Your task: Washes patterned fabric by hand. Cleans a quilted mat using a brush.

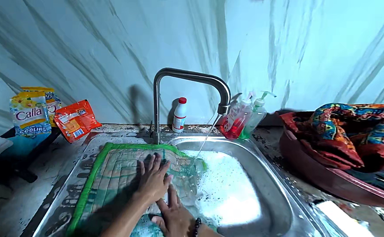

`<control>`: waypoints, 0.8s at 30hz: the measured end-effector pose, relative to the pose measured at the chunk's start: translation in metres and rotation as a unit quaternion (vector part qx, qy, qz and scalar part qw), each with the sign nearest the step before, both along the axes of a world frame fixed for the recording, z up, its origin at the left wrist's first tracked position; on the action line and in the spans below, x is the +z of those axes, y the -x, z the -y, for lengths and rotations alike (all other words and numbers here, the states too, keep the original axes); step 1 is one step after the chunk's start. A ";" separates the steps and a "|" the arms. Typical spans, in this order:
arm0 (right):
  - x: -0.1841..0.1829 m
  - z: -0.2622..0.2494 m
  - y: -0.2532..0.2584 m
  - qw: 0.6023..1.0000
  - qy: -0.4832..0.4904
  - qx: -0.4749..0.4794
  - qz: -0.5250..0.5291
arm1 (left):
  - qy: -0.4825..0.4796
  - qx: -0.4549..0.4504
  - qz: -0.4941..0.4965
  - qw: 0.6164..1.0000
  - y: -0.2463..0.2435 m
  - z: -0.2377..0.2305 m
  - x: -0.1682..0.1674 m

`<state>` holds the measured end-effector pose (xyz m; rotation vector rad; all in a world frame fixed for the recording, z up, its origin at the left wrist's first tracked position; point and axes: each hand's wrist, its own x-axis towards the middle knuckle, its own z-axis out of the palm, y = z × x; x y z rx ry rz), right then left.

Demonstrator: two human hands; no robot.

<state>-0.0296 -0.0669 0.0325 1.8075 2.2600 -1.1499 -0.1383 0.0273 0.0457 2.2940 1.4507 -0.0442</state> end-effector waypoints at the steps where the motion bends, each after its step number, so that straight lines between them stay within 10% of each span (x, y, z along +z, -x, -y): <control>1: -0.002 0.000 0.000 1.000 0.012 0.007 -0.002 | 0.010 -0.005 -0.016 1.000 -0.003 -0.010 -0.008; 6: -0.004 0.008 -0.065 0.984 0.013 0.088 -0.155 | -0.027 0.025 -0.024 0.999 -0.004 -0.034 -0.026; 11: 0.025 0.064 -0.179 0.990 -0.094 -0.097 0.032 | -0.078 0.038 -0.006 0.996 -0.004 -0.035 -0.040; 16: 0.036 0.128 -0.313 0.876 -0.173 -0.404 0.198 | -0.078 0.051 -0.027 0.995 -0.007 -0.032 -0.040; 24: -0.010 0.151 -0.361 0.876 -0.180 -0.347 0.282 | -0.058 0.060 -0.016 0.996 -0.006 -0.029 -0.035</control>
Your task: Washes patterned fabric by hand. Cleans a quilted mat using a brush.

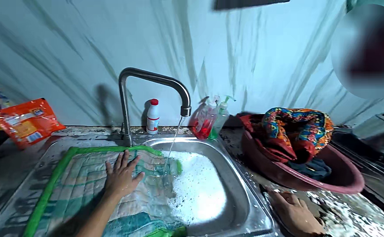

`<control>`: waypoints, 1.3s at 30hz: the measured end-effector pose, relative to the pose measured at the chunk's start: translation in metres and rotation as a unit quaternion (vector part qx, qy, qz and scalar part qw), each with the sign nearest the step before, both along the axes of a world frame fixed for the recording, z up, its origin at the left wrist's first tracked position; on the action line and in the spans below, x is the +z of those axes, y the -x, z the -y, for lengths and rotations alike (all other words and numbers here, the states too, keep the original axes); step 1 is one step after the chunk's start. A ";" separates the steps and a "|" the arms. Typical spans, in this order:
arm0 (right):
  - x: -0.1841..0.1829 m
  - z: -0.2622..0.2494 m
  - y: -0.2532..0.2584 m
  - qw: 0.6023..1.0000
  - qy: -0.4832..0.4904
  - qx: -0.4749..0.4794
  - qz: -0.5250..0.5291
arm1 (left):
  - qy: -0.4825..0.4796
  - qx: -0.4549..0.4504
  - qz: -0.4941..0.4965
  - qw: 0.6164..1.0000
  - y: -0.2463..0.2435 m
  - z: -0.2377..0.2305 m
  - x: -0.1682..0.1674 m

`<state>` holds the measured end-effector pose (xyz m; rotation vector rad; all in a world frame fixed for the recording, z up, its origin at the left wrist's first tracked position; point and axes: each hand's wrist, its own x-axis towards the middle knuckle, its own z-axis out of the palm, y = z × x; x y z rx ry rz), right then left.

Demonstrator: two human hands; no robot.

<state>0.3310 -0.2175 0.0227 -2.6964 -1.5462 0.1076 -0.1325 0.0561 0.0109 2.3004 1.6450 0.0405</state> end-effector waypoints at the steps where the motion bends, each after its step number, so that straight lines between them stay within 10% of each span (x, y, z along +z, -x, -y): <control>1: 0.002 0.001 -0.005 0.999 -0.025 0.013 -0.022 | -0.010 -0.002 0.022 1.000 0.003 0.000 -0.001; 7: 0.011 0.023 -0.043 0.947 -0.203 0.057 -0.243 | 0.020 -0.070 0.031 0.997 0.026 0.009 0.001; 16: 0.104 0.012 0.018 0.983 -0.139 0.056 -0.105 | 0.008 -0.050 0.022 0.998 0.095 0.052 -0.003; 21: 0.064 -0.066 0.087 0.803 -0.203 0.016 -0.560 | 0.057 0.059 -0.007 0.997 0.133 0.055 0.011; 28: -0.058 -0.154 0.178 0.727 -0.076 -0.222 -0.645 | 0.126 0.199 0.024 0.972 0.182 0.109 0.042; 33: -0.046 -0.187 0.232 0.551 -0.061 -0.019 -0.832 | 0.053 0.261 0.174 0.948 0.208 0.159 0.038; 36: -0.014 -0.192 0.308 0.703 -0.148 0.156 -0.678 | 0.054 0.299 0.203 0.931 0.209 0.163 0.030; 39: -0.017 -0.174 0.378 0.861 -0.146 0.405 -0.271 | -0.002 0.300 0.235 0.925 0.194 0.162 0.022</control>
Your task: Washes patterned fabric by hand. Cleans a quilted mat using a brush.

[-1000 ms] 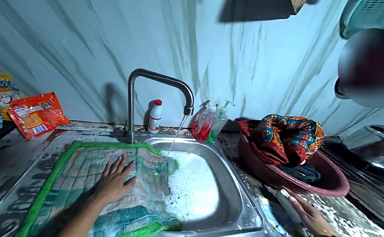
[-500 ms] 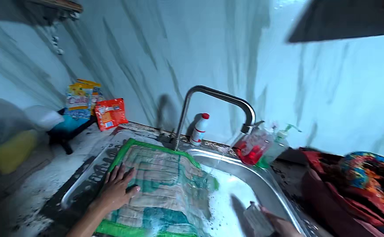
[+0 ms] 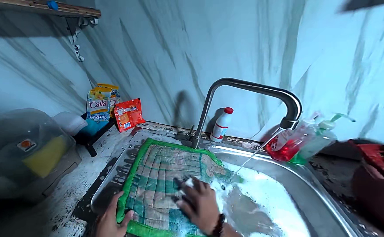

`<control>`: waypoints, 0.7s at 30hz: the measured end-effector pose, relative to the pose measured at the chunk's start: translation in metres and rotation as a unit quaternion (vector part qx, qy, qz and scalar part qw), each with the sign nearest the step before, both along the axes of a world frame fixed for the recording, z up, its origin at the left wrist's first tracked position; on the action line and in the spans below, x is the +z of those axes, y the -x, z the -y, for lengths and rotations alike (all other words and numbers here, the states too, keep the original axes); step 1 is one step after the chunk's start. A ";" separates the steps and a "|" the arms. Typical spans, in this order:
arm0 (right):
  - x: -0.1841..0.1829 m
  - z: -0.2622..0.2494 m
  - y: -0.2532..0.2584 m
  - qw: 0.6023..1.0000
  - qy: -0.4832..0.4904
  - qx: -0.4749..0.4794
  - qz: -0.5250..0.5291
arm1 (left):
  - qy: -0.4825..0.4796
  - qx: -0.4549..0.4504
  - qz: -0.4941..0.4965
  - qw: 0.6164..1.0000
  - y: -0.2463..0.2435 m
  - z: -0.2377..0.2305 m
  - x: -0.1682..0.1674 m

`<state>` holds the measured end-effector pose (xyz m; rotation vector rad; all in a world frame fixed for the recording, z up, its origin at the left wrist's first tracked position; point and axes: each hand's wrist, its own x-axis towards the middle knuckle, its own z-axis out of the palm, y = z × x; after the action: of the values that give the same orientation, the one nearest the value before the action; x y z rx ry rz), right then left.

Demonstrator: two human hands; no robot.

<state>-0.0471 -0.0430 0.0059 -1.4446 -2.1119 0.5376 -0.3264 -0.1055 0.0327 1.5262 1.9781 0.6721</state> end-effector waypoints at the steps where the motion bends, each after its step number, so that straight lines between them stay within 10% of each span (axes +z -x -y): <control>1: -0.005 0.007 0.021 0.996 -0.061 0.032 0.063 | -0.047 0.005 -0.007 0.999 -0.004 -0.002 -0.009; 5: -0.006 -0.007 0.067 0.970 -0.101 0.193 0.109 | -0.169 0.012 -0.021 0.985 -0.002 -0.009 -0.031; 11: 0.030 -0.112 0.058 0.967 0.144 -0.071 0.199 | -0.194 0.061 0.011 0.979 0.000 -0.009 -0.030; 17: -0.001 -0.001 0.148 0.984 -0.070 0.136 0.086 | -0.243 0.063 0.017 0.968 0.004 -0.020 -0.039; 21: 0.029 -0.112 0.146 0.977 0.110 0.041 0.180 | -0.257 0.042 -0.002 0.965 0.008 -0.022 -0.045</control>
<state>-0.1934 0.0688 0.0345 -1.6874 -2.4672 0.5927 -0.3345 -0.0833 -0.0120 1.7321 1.9734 1.2973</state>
